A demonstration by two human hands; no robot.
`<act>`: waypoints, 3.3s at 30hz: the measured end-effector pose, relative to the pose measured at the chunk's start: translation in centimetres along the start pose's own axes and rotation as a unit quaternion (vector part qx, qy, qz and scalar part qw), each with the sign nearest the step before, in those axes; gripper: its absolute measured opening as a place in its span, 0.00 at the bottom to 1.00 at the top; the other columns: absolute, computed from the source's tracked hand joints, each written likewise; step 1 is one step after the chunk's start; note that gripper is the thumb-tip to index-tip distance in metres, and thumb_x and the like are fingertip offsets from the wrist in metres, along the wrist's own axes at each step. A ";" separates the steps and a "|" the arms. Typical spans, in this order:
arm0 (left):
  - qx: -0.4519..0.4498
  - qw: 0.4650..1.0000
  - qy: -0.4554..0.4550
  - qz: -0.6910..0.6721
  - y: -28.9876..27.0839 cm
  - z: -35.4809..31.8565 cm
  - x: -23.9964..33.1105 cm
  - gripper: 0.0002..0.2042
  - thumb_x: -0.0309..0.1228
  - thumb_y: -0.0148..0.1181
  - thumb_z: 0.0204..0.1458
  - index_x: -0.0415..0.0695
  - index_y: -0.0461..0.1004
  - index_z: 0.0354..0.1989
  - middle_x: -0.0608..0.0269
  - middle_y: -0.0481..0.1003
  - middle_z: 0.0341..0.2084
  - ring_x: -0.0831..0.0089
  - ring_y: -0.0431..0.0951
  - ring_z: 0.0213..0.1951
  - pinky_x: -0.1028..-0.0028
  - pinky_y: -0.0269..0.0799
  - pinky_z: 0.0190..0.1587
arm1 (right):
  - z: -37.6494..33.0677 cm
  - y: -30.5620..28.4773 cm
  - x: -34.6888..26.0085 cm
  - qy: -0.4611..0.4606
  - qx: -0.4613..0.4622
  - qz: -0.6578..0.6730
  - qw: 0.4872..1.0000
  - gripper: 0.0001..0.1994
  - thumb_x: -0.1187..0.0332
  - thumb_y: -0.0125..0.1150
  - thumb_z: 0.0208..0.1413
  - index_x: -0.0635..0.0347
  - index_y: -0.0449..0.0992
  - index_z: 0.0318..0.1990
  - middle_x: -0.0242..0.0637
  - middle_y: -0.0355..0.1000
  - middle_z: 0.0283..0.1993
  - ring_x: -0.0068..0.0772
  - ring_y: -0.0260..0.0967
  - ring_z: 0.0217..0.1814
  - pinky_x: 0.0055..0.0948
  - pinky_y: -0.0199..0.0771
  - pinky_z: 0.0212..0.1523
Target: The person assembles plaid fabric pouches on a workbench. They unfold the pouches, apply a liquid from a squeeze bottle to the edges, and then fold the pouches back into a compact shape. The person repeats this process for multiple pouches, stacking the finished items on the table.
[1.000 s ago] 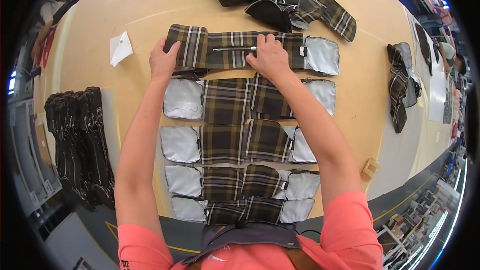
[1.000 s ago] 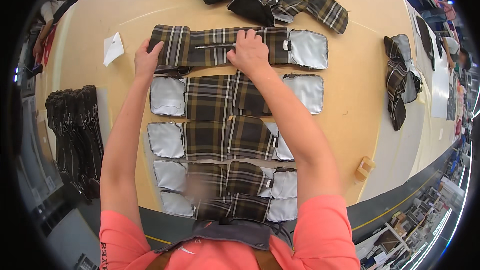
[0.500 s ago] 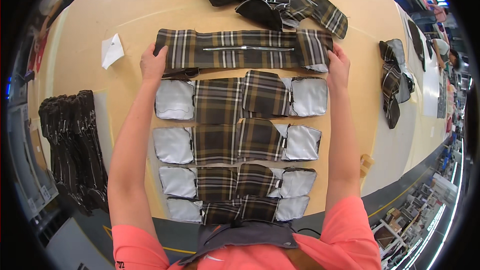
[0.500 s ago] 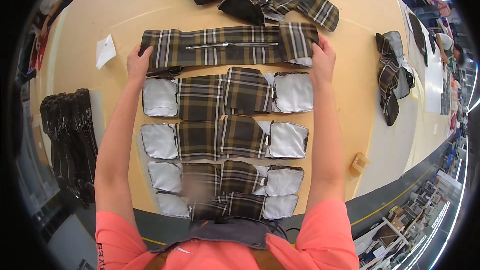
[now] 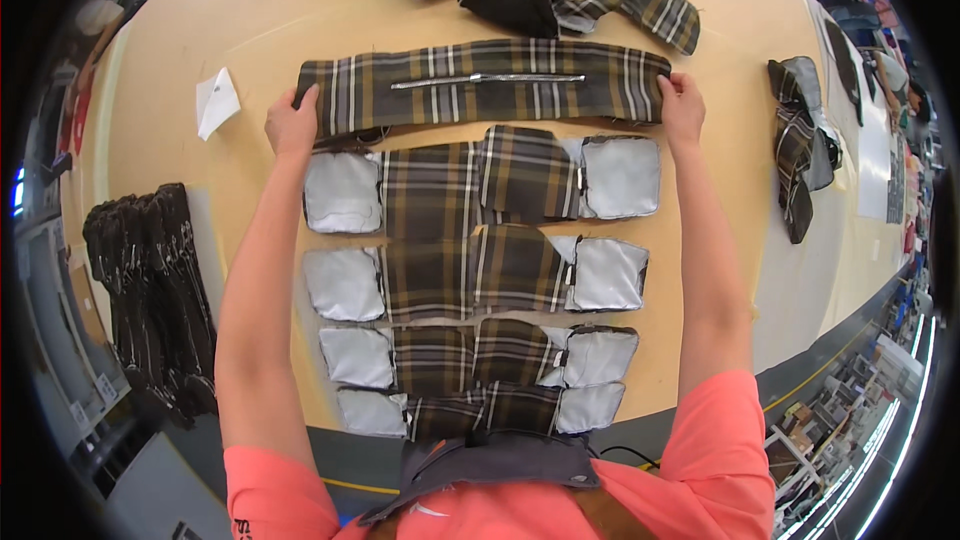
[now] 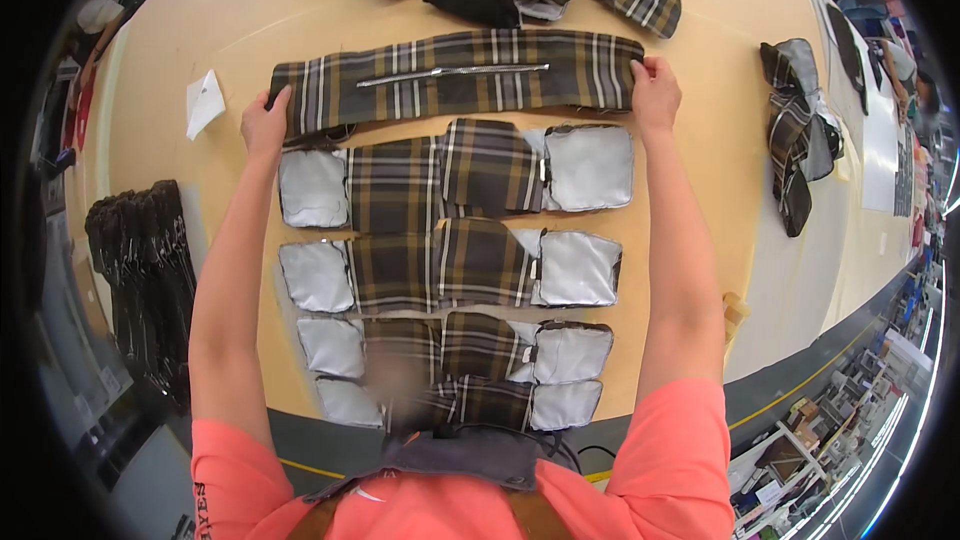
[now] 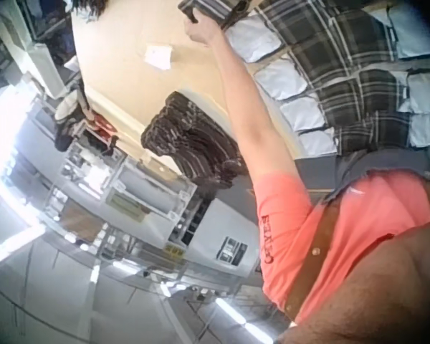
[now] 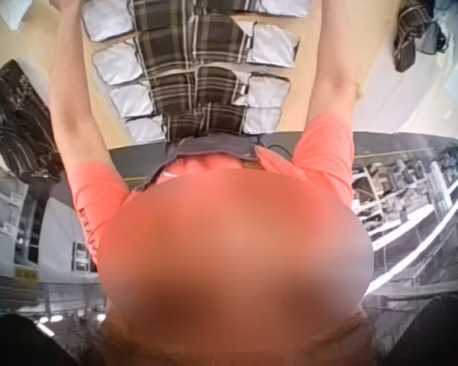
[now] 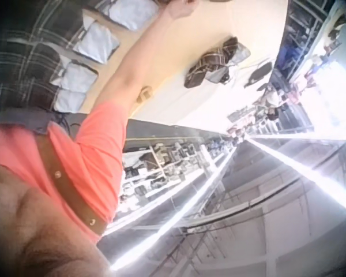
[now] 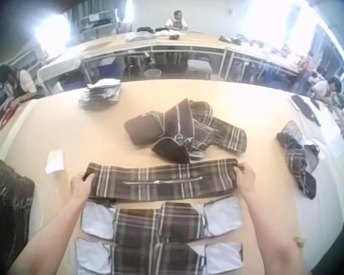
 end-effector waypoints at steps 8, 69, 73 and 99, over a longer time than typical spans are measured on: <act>-0.123 0.932 0.315 -0.133 0.2 -14.8 12.4 0.16 0.35 0.66 0.48 0.44 0.75 0.44 0.59 0.73 0.35 0.67 0.74 0.38 0.69 0.70 0.40 | -13.1 1.4 -17.0 -0.190 -0.189 0.058 0.962 0.19 0.61 0.66 0.50 0.60 0.70 0.45 0.39 0.69 0.39 0.41 0.67 0.44 0.34 0.68 0.44; -0.116 0.769 -0.272 -0.567 -5.9 -27.0 -8.1 0.11 0.27 0.55 0.55 0.38 0.72 0.44 0.64 0.76 0.35 0.77 0.76 0.36 0.77 0.72 0.39 | -28.5 -7.1 -3.2 0.427 -0.111 0.626 0.644 0.10 0.69 0.56 0.57 0.60 0.72 0.44 0.33 0.74 0.45 0.24 0.70 0.47 0.27 0.70 0.50; -0.149 0.807 -0.273 -0.502 -6.4 -26.3 -8.6 0.09 0.28 0.60 0.56 0.38 0.74 0.44 0.66 0.78 0.35 0.79 0.76 0.36 0.78 0.71 0.40 | -27.0 -7.0 -1.9 0.358 -0.225 0.447 0.788 0.09 0.68 0.59 0.59 0.61 0.73 0.43 0.33 0.76 0.42 0.22 0.72 0.46 0.25 0.71 0.50; -0.240 0.938 0.249 -0.017 -3.8 -43.9 2.1 0.24 0.29 0.68 0.39 0.43 0.70 0.48 0.56 0.71 0.38 0.57 0.70 0.41 0.64 0.69 0.45 | -44.5 -3.8 -18.3 -0.278 -0.372 -0.009 0.886 0.18 0.65 0.69 0.42 0.61 0.70 0.39 0.40 0.66 0.35 0.43 0.65 0.39 0.35 0.69 0.41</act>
Point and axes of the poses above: each hand's wrist, its own z-axis towards the middle knuckle, its own y-axis out of the palm, x = y × z, the point moved 9 cm from there along z, towards the middle knuckle
